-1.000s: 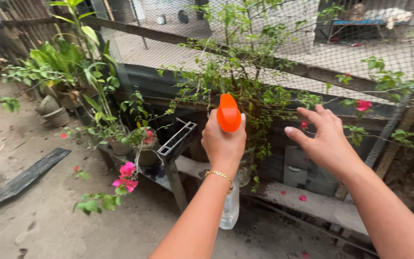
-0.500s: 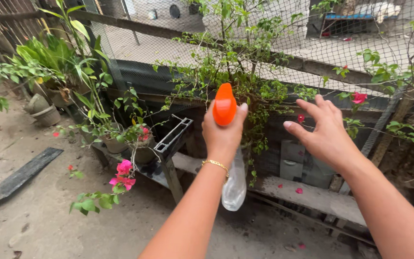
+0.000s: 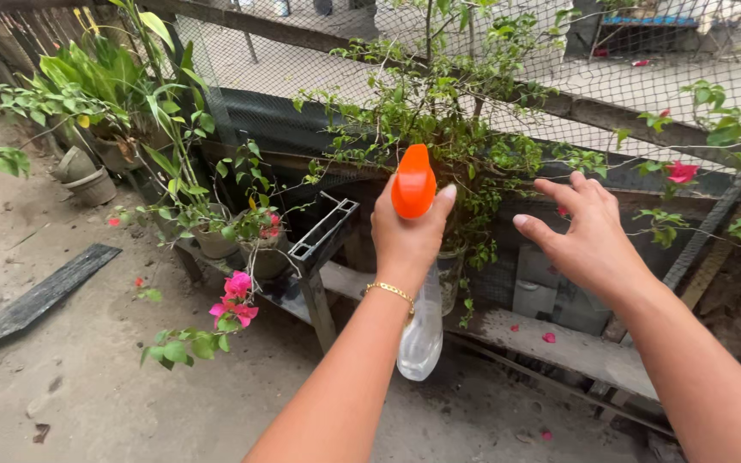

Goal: The person sprays water on various potted plants placed on a wooden bench using a spray bottle.

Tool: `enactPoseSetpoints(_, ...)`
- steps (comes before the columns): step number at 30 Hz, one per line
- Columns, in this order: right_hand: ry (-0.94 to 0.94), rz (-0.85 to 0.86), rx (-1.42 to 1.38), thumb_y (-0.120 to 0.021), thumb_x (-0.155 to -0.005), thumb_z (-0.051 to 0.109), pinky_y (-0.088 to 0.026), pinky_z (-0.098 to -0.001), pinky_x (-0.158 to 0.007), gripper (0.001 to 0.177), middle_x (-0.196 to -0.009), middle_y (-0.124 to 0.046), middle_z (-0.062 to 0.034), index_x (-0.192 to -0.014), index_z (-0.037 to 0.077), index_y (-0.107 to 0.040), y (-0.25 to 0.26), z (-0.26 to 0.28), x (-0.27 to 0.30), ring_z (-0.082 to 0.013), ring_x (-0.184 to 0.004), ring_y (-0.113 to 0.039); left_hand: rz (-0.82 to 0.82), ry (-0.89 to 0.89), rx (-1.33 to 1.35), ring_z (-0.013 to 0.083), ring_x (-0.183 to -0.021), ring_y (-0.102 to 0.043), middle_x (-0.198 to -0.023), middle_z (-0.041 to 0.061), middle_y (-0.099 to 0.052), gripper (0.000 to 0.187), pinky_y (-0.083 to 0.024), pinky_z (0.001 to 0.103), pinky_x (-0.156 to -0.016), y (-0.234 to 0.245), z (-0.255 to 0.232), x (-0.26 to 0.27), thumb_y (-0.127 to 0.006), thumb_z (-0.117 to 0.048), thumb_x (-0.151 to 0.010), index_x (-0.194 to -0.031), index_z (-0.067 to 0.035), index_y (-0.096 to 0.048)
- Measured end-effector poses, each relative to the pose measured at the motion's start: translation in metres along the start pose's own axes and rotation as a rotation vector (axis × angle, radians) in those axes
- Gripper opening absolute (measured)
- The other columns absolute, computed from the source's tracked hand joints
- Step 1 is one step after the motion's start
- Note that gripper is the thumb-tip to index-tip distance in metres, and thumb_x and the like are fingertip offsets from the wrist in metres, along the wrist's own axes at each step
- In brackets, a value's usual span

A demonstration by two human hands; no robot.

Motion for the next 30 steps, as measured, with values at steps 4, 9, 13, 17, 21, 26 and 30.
enactPoseSetpoints(4,0.018,-0.013,-0.008,-0.073,-0.084,0.049,-0.021,-0.0543,-0.119,0.072,-0.164,-0.025,-0.0248,-0.146,0.019,-0.055,-0.005,0.004,-0.003,-0.0385,-0.155,-0.014,0.016,-0.062,0.058,0.0171,-0.08,-0.073,-0.087,0.002,-0.075,0.031,-0.057,0.033,-0.079,0.0,0.002,0.004,-0.084,-0.027,-0.078,-0.098,-0.009,-0.067)
enactPoseSetpoints(9,0.035,-0.029,0.0,-0.073,-0.083,0.048,-0.022,-0.0542,-0.119,0.071,-0.163,-0.027,-0.025,-0.145,0.02,-0.056,-0.009,0.002,-0.007,-0.0392,-0.154,-0.016,-0.012,-0.026,-0.072,0.0241,-0.078,-0.073,-0.084,0.007,-0.074,0.034,-0.057,0.036,-0.078,0.0,0.001,0.003,-0.084,-0.03,-0.077,-0.095,-0.008,-0.065)
enactPoseSetpoints(13,0.029,-0.027,-0.023,-0.074,-0.083,0.047,-0.023,-0.0542,-0.119,0.069,-0.163,-0.027,-0.0245,-0.144,0.02,-0.057,-0.006,-0.003,-0.007,-0.0384,-0.155,-0.015,-0.026,0.017,-0.107,0.0261,-0.08,-0.074,-0.085,0.007,-0.075,0.033,-0.057,0.037,-0.079,-0.005,-0.001,0.002,-0.083,-0.031,-0.076,-0.094,-0.01,-0.066)
enactPoseSetpoints(17,-0.005,-0.029,-0.03,-0.074,-0.083,0.046,-0.023,-0.0538,-0.119,0.068,-0.164,-0.026,-0.024,-0.144,0.02,-0.057,0.003,-0.011,-0.001,-0.0375,-0.156,-0.013,-0.052,0.028,-0.123,0.0269,-0.081,-0.073,-0.084,0.007,-0.075,0.033,-0.056,0.038,-0.079,-0.012,-0.004,0.009,-0.084,-0.031,-0.077,-0.094,-0.009,-0.066)
enactPoseSetpoints(21,-0.055,-0.035,-0.055,-0.074,-0.083,0.046,-0.025,-0.0528,-0.117,0.067,-0.164,-0.024,-0.0229,-0.142,0.02,-0.058,0.016,-0.023,0.007,-0.0363,-0.157,-0.009,-0.035,0.056,-0.042,0.0258,-0.075,-0.071,-0.081,0.007,-0.074,0.033,-0.056,0.037,-0.077,-0.023,-0.006,0.016,-0.083,-0.029,-0.078,-0.092,-0.007,-0.063)
enactPoseSetpoints(26,-0.114,-0.07,-0.025,-0.075,-0.083,0.046,-0.023,-0.0531,-0.12,0.067,-0.165,-0.025,-0.0209,-0.143,0.021,-0.058,0.034,-0.04,0.015,-0.0353,-0.157,-0.011,-0.002,-0.004,0.01,0.0252,-0.072,-0.068,-0.08,0.006,-0.071,0.034,-0.056,0.037,-0.076,-0.044,-0.013,0.022,-0.084,-0.029,-0.078,-0.093,-0.007,-0.062)
enactPoseSetpoints(30,-0.187,-0.065,-0.007,-0.074,-0.083,0.047,-0.024,-0.0541,-0.117,0.067,-0.165,-0.023,-0.0198,-0.143,0.022,-0.057,0.046,-0.056,0.02,-0.0335,-0.157,-0.009,0.047,0.015,-0.025,0.023,-0.075,-0.069,-0.081,0.005,-0.072,0.033,-0.055,0.036,-0.077,-0.065,-0.011,0.021,-0.083,-0.03,-0.079,-0.092,-0.008,-0.062)
Point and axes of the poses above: each hand's wrist, its own x-axis away from the middle knuckle, its own y-axis out of the back of the hand, z = x × y, the point moved 7 cm from there along -x, towards the middle knuckle
